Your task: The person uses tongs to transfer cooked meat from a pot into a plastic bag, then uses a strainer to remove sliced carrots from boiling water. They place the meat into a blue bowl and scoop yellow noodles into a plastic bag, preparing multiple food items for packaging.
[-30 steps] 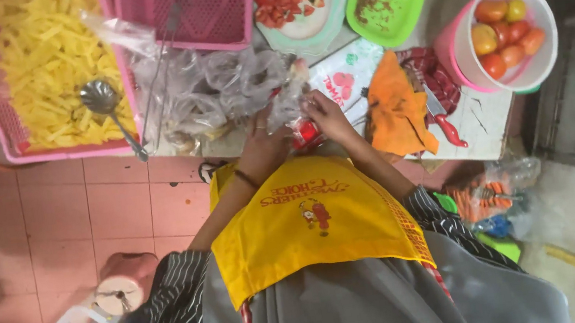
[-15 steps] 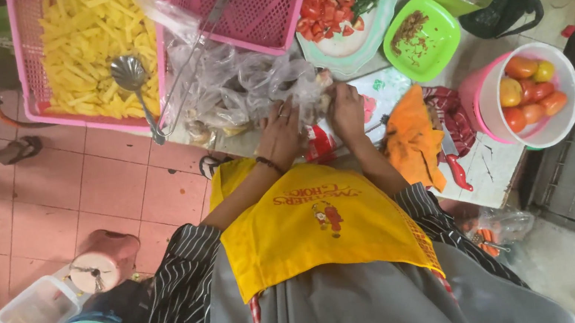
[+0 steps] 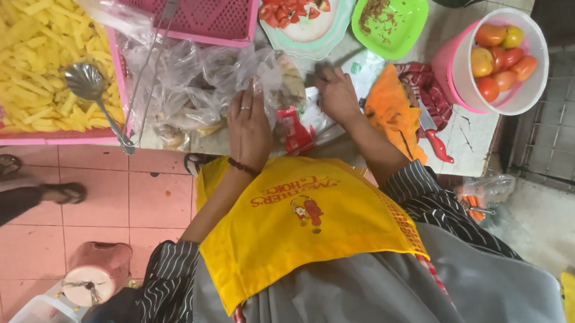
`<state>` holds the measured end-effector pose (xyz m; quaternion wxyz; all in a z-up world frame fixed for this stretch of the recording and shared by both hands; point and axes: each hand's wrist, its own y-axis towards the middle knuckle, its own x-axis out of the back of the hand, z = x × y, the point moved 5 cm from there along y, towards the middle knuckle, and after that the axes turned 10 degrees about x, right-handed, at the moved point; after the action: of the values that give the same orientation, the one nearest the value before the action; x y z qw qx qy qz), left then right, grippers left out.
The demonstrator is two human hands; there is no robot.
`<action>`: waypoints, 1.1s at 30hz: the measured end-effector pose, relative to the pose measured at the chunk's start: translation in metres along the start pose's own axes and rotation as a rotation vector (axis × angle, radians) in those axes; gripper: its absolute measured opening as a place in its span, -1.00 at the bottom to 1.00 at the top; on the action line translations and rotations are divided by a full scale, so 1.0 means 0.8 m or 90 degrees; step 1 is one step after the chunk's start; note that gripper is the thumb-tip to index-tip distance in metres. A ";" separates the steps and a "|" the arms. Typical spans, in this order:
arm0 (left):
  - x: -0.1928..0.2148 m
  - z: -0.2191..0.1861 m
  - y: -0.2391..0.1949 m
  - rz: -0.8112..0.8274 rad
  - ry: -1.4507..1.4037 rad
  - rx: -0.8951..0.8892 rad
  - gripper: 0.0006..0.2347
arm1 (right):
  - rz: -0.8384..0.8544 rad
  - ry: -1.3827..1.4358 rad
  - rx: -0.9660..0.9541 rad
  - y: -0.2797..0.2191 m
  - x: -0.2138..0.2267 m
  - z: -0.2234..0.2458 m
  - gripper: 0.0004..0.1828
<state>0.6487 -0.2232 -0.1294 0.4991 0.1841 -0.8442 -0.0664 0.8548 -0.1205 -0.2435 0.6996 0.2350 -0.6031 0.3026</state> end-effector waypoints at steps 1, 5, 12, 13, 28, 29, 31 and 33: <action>0.006 -0.003 0.006 -0.024 -0.022 -0.011 -0.64 | -0.013 0.001 0.009 -0.001 0.022 0.009 -0.82; 0.007 -0.006 0.007 -0.019 -0.014 -0.039 -0.62 | -0.155 0.030 0.076 -0.044 0.002 -0.021 -0.95; -0.030 0.010 -0.006 0.040 0.000 -0.068 -0.53 | -0.024 0.062 -0.019 -0.067 0.009 -0.024 -0.83; -0.029 0.008 -0.004 0.043 -0.018 -0.074 -0.55 | 0.134 0.111 -0.058 -0.070 -0.011 -0.031 -0.56; -0.063 0.047 -0.027 0.188 -0.044 -0.077 -0.47 | -0.433 0.401 -0.037 -0.080 0.111 0.001 -0.84; -0.058 0.040 -0.026 0.190 -0.046 -0.081 -0.47 | -0.435 0.398 -0.041 -0.086 0.124 -0.003 -0.84; -0.050 0.028 -0.024 0.202 -0.004 -0.092 -0.55 | -0.454 0.449 -0.014 -0.093 0.149 -0.011 -0.80; -0.061 0.038 -0.030 0.207 -0.006 -0.097 -0.52 | -0.432 0.433 0.005 -0.098 0.222 -0.008 -0.78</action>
<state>0.6493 -0.2287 -0.1913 0.5116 0.0062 -0.8578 -0.0492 0.9303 -0.1468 -0.0668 0.9157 0.3087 -0.2281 0.1194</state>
